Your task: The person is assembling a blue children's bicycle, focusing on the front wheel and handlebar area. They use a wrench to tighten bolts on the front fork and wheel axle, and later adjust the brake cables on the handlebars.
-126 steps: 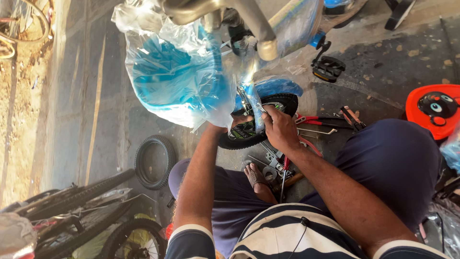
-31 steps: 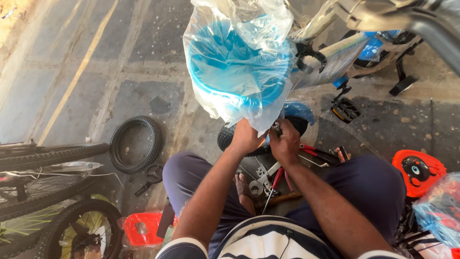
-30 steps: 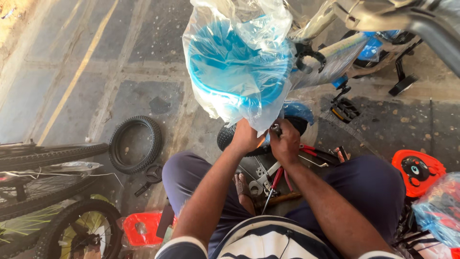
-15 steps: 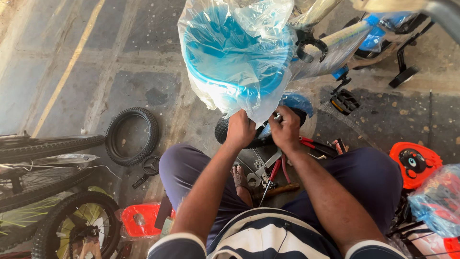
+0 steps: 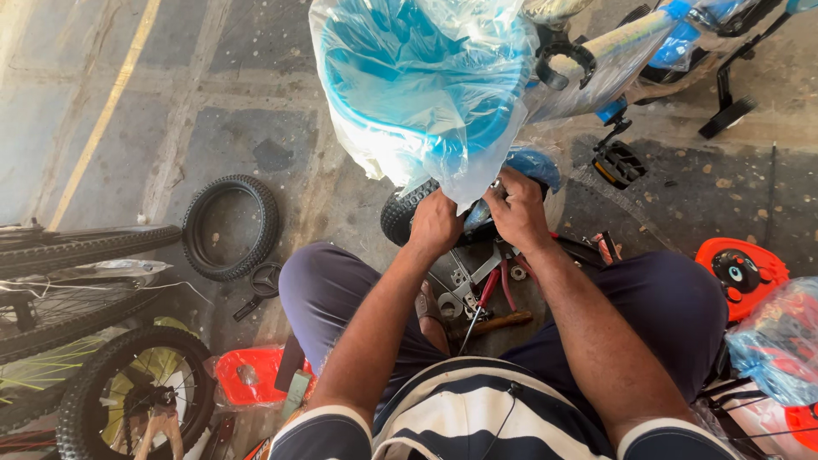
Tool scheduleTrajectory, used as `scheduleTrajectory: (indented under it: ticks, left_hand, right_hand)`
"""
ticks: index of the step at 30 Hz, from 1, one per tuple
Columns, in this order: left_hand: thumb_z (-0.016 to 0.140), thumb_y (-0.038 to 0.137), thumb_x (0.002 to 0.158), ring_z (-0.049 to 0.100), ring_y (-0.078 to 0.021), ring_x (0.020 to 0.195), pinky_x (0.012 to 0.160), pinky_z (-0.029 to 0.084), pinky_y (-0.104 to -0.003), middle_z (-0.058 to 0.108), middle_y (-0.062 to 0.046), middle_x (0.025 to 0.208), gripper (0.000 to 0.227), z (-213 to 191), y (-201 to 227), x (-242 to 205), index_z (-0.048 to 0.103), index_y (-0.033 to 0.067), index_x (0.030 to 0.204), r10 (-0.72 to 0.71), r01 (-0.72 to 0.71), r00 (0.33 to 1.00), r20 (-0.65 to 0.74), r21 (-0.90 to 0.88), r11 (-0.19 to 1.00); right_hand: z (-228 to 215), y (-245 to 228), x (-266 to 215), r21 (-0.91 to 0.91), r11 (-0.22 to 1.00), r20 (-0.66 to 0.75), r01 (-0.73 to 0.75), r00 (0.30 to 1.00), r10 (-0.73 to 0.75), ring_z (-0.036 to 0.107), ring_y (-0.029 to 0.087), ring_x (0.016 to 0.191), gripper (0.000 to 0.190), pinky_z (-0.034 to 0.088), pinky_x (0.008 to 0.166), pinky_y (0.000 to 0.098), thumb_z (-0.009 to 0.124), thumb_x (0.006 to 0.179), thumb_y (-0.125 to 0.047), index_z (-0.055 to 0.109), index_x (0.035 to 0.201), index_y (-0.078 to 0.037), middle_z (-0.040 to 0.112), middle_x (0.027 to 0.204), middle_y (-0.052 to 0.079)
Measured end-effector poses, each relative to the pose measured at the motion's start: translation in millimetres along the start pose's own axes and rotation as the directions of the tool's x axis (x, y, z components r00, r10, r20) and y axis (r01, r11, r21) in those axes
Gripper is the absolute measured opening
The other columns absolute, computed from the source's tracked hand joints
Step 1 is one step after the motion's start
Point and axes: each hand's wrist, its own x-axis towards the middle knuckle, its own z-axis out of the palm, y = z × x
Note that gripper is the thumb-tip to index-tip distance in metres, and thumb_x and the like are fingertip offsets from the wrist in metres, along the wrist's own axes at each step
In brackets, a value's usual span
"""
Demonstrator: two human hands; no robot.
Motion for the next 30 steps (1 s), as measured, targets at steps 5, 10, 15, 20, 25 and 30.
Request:
scheduleTrajectory:
  ticks: [5,10,15,20,25,30]
  left_hand:
    - [0.074,0.015,0.083,0.071,-0.0377,0.096,0.078,0.058,-0.047,0.071,-0.016,0.105,0.032,-20,12,6,0.067,0.0082,0.114,-0.157,0.142,0.985,0.072,0.174,0.974]
    - [0.079,0.034,0.079,0.068,-0.0411,0.102,0.085,0.054,-0.052,0.070,-0.021,0.113,0.053,-38,0,45,0.065,0.0061,0.122,-0.049,-0.038,0.934,0.354,0.233,0.972]
    - [0.079,0.035,0.079,0.068,-0.0412,0.102,0.086,0.054,-0.052,0.069,-0.022,0.113,0.054,-35,-12,101,0.065,0.0057,0.123,0.004,-0.105,0.946,0.323,0.296,0.949]
    - [0.080,0.036,0.079,0.067,-0.0412,0.103,0.086,0.054,-0.052,0.069,-0.022,0.114,0.056,-27,-20,112,0.064,0.0054,0.123,-0.008,-0.084,0.957,0.290,0.303,0.949]
    - [0.080,0.036,0.078,0.067,-0.0412,0.103,0.086,0.054,-0.052,0.069,-0.022,0.114,0.057,-28,-25,108,0.064,0.0050,0.123,-0.018,-0.069,0.963,0.269,0.309,0.949]
    - [0.080,0.037,0.078,0.067,-0.0413,0.104,0.087,0.053,-0.051,0.068,-0.022,0.115,0.058,-26,-26,101,0.064,0.0047,0.123,-0.030,-0.057,0.962,0.271,0.307,0.950]
  right_hand:
    - [-5,-5,0,-0.064,0.996,0.024,0.063,0.998,-0.062,0.068,0.027,0.087,0.018,0.052,0.074,0.0389,0.067,0.098,-0.006,0.069,0.115,-0.001,0.069,0.103,0.013]
    - [-8,-11,2,-0.062,0.997,0.031,0.039,0.999,-0.037,0.066,0.029,0.079,0.017,0.051,0.070,0.0422,0.070,0.096,-0.005,0.068,0.112,0.000,0.068,0.096,0.013]
    - [-3,-15,2,-0.109,0.993,-0.006,0.042,0.999,-0.043,0.064,0.035,0.080,0.016,0.049,0.070,0.0450,0.069,0.091,0.001,0.066,0.107,0.000,0.065,0.094,0.015]
    - [9,-7,-6,-0.154,0.986,-0.098,0.059,0.992,-0.075,0.062,0.040,0.084,0.023,0.048,0.072,0.0463,0.067,0.087,0.004,0.063,0.110,0.001,0.062,0.094,0.017]
    - [25,-14,-10,-0.038,0.995,-0.220,-0.088,0.972,0.078,0.063,0.035,0.077,0.016,0.047,0.069,0.0446,0.061,0.095,0.004,0.063,0.110,0.001,0.062,0.091,0.017]
    - [26,-14,-15,-0.132,0.981,-0.263,-0.143,0.959,0.104,0.063,0.033,0.074,0.012,0.046,0.067,0.0442,0.072,0.095,-0.004,0.065,0.104,-0.001,0.063,0.089,0.016]
